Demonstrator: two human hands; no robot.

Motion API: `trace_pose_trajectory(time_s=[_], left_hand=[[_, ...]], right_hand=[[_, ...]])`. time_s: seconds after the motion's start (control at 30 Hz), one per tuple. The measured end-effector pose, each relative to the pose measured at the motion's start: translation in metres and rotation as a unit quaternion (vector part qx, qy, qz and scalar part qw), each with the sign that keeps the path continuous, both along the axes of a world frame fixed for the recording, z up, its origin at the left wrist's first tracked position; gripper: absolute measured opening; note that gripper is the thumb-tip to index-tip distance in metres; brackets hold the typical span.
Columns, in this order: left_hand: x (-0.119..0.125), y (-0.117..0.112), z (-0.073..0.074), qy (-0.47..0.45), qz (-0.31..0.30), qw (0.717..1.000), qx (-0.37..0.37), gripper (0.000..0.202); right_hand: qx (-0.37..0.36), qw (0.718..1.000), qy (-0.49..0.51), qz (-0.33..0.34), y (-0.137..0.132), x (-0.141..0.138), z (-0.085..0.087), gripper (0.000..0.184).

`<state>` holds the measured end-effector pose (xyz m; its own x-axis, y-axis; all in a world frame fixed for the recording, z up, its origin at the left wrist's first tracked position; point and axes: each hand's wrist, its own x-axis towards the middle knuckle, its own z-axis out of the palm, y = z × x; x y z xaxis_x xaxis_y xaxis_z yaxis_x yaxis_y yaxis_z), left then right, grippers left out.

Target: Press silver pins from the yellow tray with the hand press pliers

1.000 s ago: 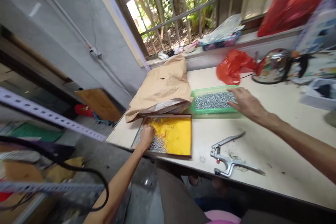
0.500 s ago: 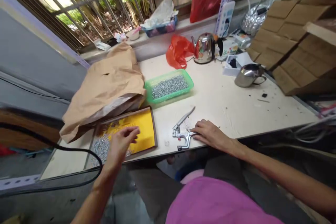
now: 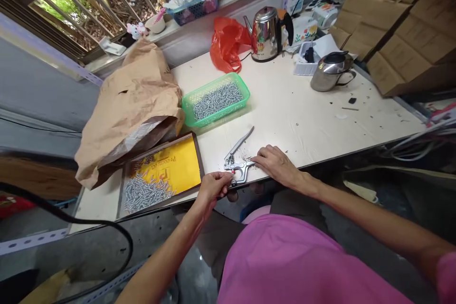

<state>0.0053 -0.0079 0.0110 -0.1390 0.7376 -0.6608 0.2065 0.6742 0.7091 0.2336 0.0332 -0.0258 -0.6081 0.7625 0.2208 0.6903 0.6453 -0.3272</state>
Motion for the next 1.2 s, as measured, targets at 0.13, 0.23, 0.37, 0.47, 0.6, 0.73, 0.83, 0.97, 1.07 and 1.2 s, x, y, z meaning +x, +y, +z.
trace_pose_trajectory(time_s=[0.13,0.23,0.37,0.47,0.6,0.73,0.83,0.97,1.07,1.2], left_hand=[[0.002,0.004,0.000,0.008,-0.009,1.000,-0.022,0.034],[0.002,0.008,0.002,0.027,-0.040,0.998,-0.045,0.032],[0.001,0.012,0.006,0.044,-0.079,0.993,-0.073,0.037],[0.001,0.013,0.007,0.044,-0.085,0.992,-0.082,0.037],[0.001,0.012,0.006,0.050,-0.082,0.992,-0.083,0.034],[0.002,0.010,0.004,0.054,-0.074,0.993,-0.077,0.035],[0.003,0.008,0.003,0.055,-0.070,0.994,-0.069,0.036],[0.004,0.008,0.003,0.054,-0.065,0.994,-0.064,0.037],[0.004,0.008,0.004,0.060,-0.067,0.994,-0.069,0.036],[0.005,0.003,0.008,0.132,-0.111,0.984,-0.048,0.035]], right_hand=[[0.000,1.000,0.000,0.001,0.001,0.000,-0.004,0.026],[0.000,1.000,0.005,-0.001,0.001,0.000,-0.007,0.026],[-0.005,1.000,0.001,-0.004,0.000,0.000,-0.006,0.026],[-0.036,0.999,0.008,0.016,0.006,0.004,0.000,0.025],[-0.036,0.997,0.001,0.065,0.034,0.013,0.009,0.065],[-0.067,0.987,-0.080,0.121,0.071,0.015,0.015,0.100],[-0.075,0.980,-0.104,0.152,0.086,0.010,0.019,0.102],[-0.053,0.981,-0.117,0.145,0.082,0.004,0.028,0.089],[-0.046,0.982,-0.130,0.131,0.072,0.003,0.034,0.072],[-0.027,0.984,-0.133,0.117,0.059,0.004,0.033,0.050]])
